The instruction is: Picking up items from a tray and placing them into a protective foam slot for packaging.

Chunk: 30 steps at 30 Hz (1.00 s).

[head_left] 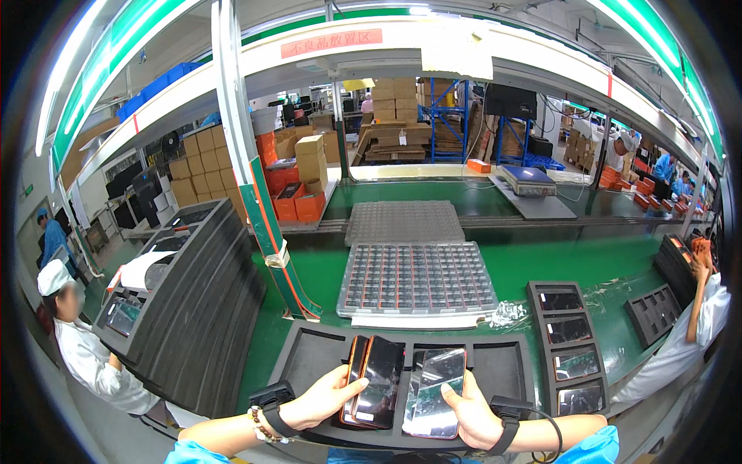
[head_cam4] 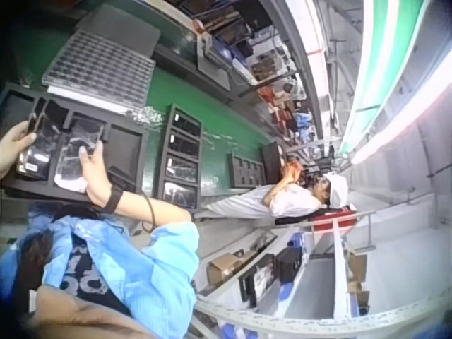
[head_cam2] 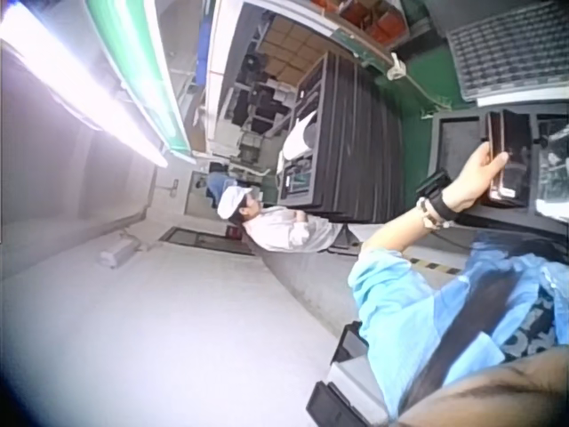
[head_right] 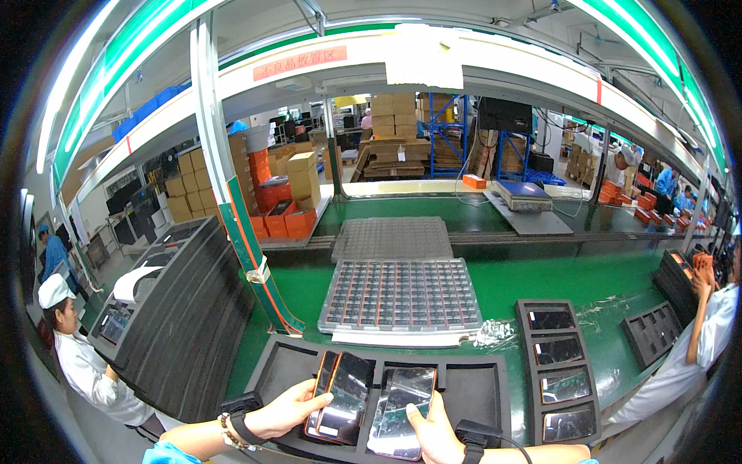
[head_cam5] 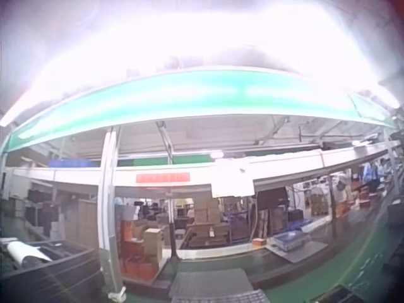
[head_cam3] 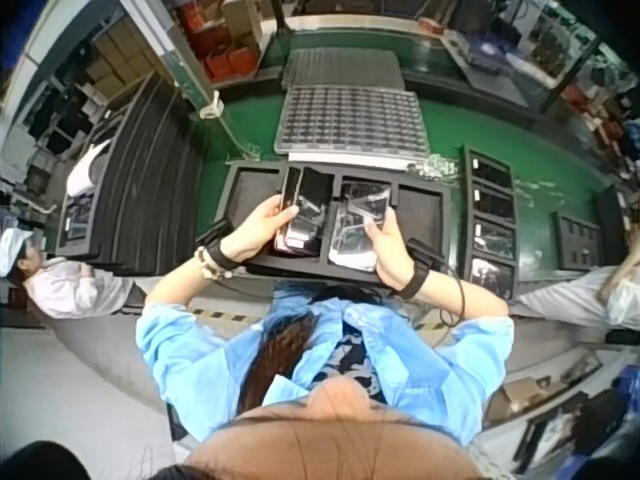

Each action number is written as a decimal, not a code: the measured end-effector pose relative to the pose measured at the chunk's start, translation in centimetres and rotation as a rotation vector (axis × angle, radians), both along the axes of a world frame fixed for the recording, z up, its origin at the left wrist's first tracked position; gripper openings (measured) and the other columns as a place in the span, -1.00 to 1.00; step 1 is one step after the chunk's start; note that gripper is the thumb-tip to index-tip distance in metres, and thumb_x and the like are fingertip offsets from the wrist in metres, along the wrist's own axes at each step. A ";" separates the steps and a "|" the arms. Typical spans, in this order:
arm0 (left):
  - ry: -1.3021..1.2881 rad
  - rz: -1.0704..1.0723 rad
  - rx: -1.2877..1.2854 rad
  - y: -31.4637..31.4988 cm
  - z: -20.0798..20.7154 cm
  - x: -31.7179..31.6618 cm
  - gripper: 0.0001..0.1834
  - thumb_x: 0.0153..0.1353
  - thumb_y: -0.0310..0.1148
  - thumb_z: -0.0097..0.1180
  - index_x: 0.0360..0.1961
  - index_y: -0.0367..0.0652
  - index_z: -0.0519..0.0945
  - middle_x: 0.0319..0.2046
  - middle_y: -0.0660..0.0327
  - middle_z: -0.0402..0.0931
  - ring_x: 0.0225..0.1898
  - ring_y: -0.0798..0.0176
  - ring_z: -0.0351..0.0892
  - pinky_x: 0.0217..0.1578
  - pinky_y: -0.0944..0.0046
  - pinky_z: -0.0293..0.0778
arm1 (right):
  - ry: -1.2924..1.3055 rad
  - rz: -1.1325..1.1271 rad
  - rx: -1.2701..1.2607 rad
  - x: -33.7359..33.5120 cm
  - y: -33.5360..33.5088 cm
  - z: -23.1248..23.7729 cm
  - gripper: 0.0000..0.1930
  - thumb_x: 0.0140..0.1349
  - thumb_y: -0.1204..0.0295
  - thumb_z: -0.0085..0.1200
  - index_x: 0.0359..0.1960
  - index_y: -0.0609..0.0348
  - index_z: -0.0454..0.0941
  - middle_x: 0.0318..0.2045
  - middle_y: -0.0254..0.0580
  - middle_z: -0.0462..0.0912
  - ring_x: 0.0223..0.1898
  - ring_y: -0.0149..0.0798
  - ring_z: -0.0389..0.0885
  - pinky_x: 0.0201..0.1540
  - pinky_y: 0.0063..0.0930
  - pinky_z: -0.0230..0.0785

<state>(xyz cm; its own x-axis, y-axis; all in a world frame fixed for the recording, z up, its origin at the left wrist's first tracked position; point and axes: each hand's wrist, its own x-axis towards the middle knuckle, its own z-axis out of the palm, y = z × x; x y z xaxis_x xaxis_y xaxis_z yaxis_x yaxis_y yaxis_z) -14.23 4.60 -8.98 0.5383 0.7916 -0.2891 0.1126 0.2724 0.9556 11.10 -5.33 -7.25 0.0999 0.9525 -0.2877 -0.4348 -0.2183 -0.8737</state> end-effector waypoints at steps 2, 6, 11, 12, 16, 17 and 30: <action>-0.032 -0.020 -0.071 0.2 0.0 -0.1 -0.65 0.48 -0.31 0.02 0.15 -0.31 0.41 -0.09 0.27 0.59 -0.19 0.50 0.56 -0.20 0.41 0.55 | -0.008 0.024 0.033 0.8 0.1 -0.4 -0.63 0.48 0.54 -0.09 0.26 0.18 0.18 0.09 -0.21 0.45 0.10 -0.33 0.48 0.23 -0.33 0.36; -0.033 0.163 0.009 -0.1 2.2 -3.1 -0.69 0.47 -0.37 0.02 0.13 -0.31 0.43 -0.10 0.26 0.56 -0.12 0.45 0.52 -0.01 0.35 0.47 | -0.068 -0.077 0.127 4.9 0.0 -0.8 -0.65 0.33 0.69 0.01 0.12 0.21 0.34 0.01 -0.21 0.57 0.05 -0.32 0.53 0.21 -0.33 0.37; -0.084 0.392 0.377 0.2 4.0 -7.2 -0.69 0.44 -0.48 0.01 0.15 -0.31 0.43 -0.02 0.23 0.56 -0.04 0.44 0.53 0.04 0.38 0.44 | -0.043 -0.121 0.144 10.7 -2.3 0.6 -0.46 0.30 0.71 0.01 0.31 0.20 0.23 0.10 -0.13 0.55 0.07 -0.22 0.61 0.17 -0.26 0.48; -0.069 0.420 0.361 0.3 3.7 -7.8 -0.68 0.44 -0.49 0.00 0.17 -0.32 0.43 -0.01 0.22 0.56 -0.03 0.43 0.53 0.06 0.37 0.44 | -0.032 -0.118 0.110 10.9 -2.8 1.1 -0.38 0.28 0.72 0.01 0.38 0.19 0.16 0.15 -0.14 0.51 0.13 -0.23 0.56 0.24 -0.26 0.41; 0.301 0.333 0.529 0.8 -0.4 -8.7 -0.62 0.39 -0.47 0.06 0.19 -0.35 0.41 -0.04 0.14 0.59 0.00 0.32 0.53 0.09 0.30 0.43 | -0.087 -0.070 0.113 10.3 -2.5 -0.6 -0.29 0.28 0.72 0.01 0.46 0.17 0.05 0.31 -0.20 0.35 0.31 -0.29 0.35 0.38 -0.32 0.16; 0.293 0.300 0.490 0.9 -0.7 -8.5 -0.57 0.36 -0.46 0.08 0.21 -0.36 0.40 0.01 0.08 0.57 0.05 0.28 0.52 0.10 0.30 0.41 | -0.131 -0.075 0.099 9.8 -2.3 -1.0 -0.28 0.29 0.72 0.01 0.46 0.18 0.04 0.33 -0.19 0.32 0.34 -0.30 0.29 0.40 -0.33 0.10; 0.996 0.264 0.935 -1.5 0.2 -13.8 -0.50 0.24 -0.18 0.23 0.07 -0.34 0.57 -0.11 -0.10 0.61 -0.05 -0.10 0.59 0.08 0.06 0.44 | -1.413 0.110 0.271 14.0 -4.8 2.9 -0.19 0.24 0.35 0.23 0.43 0.35 0.07 0.40 0.18 0.20 0.46 0.10 0.13 0.49 -0.04 -0.09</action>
<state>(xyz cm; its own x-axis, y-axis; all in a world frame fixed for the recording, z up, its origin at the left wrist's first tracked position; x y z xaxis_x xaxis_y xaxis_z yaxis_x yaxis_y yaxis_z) -28.01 3.06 -8.75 0.2275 0.9465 0.2289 0.8916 -0.2969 0.3418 25.12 -10.09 -4.36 0.0666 0.9823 0.1753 0.8201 0.0462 -0.5703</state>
